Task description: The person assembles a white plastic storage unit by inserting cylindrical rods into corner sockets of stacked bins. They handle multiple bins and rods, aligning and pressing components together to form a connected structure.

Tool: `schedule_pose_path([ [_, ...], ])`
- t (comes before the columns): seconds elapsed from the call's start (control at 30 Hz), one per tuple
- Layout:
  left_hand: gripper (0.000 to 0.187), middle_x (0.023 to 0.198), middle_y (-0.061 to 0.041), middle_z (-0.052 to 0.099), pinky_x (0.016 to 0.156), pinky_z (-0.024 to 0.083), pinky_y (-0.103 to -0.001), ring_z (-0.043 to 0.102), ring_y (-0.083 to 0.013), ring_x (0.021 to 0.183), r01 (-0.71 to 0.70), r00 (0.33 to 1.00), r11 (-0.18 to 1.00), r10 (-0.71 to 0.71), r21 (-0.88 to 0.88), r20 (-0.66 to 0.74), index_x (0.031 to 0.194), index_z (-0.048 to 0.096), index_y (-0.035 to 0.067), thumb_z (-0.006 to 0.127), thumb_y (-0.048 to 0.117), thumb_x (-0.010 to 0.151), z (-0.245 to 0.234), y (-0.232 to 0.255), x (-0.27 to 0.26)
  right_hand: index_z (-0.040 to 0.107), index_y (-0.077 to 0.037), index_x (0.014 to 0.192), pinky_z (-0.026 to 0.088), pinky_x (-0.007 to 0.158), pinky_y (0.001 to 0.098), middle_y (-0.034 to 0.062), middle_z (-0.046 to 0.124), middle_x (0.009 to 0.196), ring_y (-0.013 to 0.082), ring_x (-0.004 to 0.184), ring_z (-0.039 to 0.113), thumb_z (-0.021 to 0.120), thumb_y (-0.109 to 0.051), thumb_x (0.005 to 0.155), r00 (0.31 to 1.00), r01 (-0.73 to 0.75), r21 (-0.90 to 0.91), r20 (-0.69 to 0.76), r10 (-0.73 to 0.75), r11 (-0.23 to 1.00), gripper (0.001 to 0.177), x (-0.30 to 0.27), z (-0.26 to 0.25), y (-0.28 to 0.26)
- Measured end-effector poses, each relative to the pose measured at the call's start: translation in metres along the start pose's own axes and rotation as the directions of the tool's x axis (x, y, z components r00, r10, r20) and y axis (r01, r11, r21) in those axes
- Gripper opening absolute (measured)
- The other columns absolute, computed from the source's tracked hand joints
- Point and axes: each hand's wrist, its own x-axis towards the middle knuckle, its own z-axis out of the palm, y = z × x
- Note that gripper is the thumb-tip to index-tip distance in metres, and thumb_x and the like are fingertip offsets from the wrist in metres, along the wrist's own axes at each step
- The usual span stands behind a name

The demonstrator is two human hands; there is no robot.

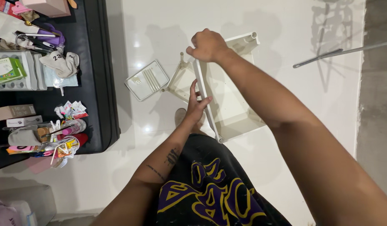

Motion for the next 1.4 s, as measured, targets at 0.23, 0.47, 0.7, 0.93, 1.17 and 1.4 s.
schedule_pose_path([
  [0.23, 0.084, 0.122, -0.020, 0.061, 0.082, 0.058, -0.040, 0.065, -0.0293, 0.106, 0.076, 0.996, 0.997, -0.074, -0.035, 0.046, 0.161, 0.025, 0.015, 0.062, 0.027, 0.085, -0.021, 0.008, 0.017, 0.065, -0.005, 0.093, 0.047, 0.082, 0.0486, 0.0145, 0.066, 0.093, 0.0361, 0.093, 0.060, 0.082, -0.035, 0.092, 0.785, 0.419, -0.024, -0.493, -0.376, 0.908, 0.035, -0.029, -0.005, 0.050],
  [0.47, 0.083, 0.133, -0.019, 0.060, 0.082, 0.060, -0.041, 0.068, -0.0308, 0.107, 0.144, 0.990, 0.988, -0.143, -0.064, 0.016, 0.156, 0.030, 0.012, 0.053, 0.046, 0.083, -0.063, 0.060, 0.031, 0.061, -0.004, 0.108, 0.047, 0.079, 0.0373, 0.0069, 0.064, 0.113, 0.0195, 0.101, 0.059, 0.081, -0.018, 0.097, 0.746, 0.119, 0.415, -0.637, 0.195, 0.902, 0.026, -0.122, -0.003, 0.132],
  [0.7, 0.084, 0.142, -0.020, 0.059, 0.103, 0.053, -0.041, 0.063, -0.0281, 0.124, 0.156, 0.981, 0.973, -0.133, -0.170, 0.138, 0.151, 0.042, 0.003, 0.054, 0.058, 0.088, -0.098, 0.101, 0.044, 0.054, -0.013, 0.135, 0.050, 0.098, 0.0450, 0.0065, 0.059, 0.127, 0.0219, 0.117, 0.057, 0.057, -0.055, 0.096, 0.879, -0.227, 0.965, 0.145, 0.454, 0.129, 0.058, -0.174, 0.080, 0.149],
  [0.93, 0.091, 0.135, -0.022, 0.063, 0.101, 0.054, -0.042, 0.064, -0.0323, 0.122, 0.231, 0.947, 0.964, -0.192, -0.133, 0.256, 0.143, 0.053, 0.002, 0.051, 0.068, 0.080, -0.105, 0.125, 0.056, 0.040, -0.010, 0.153, 0.037, 0.116, 0.0463, 0.0091, 0.050, 0.153, 0.0244, 0.140, 0.048, 0.044, -0.063, 0.097, 0.946, -0.141, 0.987, 0.159, 0.284, -0.082, 0.078, -0.184, 0.110, 0.101],
  [1.17, 0.096, 0.143, -0.024, 0.058, 0.103, 0.053, -0.043, 0.061, -0.0344, 0.129, 0.099, 0.987, 0.995, -0.094, -0.030, 0.133, 0.147, 0.048, 0.003, 0.050, 0.070, 0.079, -0.103, 0.161, 0.060, 0.053, -0.002, 0.146, 0.040, 0.115, 0.0445, 0.0122, 0.054, 0.146, 0.0256, 0.137, 0.050, 0.037, -0.063, 0.104, 0.973, 0.053, 0.998, -0.059, 0.224, 0.035, 0.076, -0.200, 0.110, 0.093],
  [1.4, 0.103, 0.146, -0.022, 0.047, 0.096, 0.056, -0.056, 0.056, -0.0373, 0.129, 0.091, 0.996, 0.995, -0.090, -0.048, 0.025, 0.151, 0.038, 0.013, 0.044, 0.078, 0.072, -0.110, 0.191, 0.067, 0.061, -0.001, 0.133, 0.046, 0.110, 0.0389, 0.0081, 0.069, 0.130, 0.0205, 0.127, 0.061, 0.055, -0.036, 0.103, 0.949, 0.254, 0.964, -0.264, 0.173, 0.082, 0.047, -0.225, 0.108, 0.080],
])
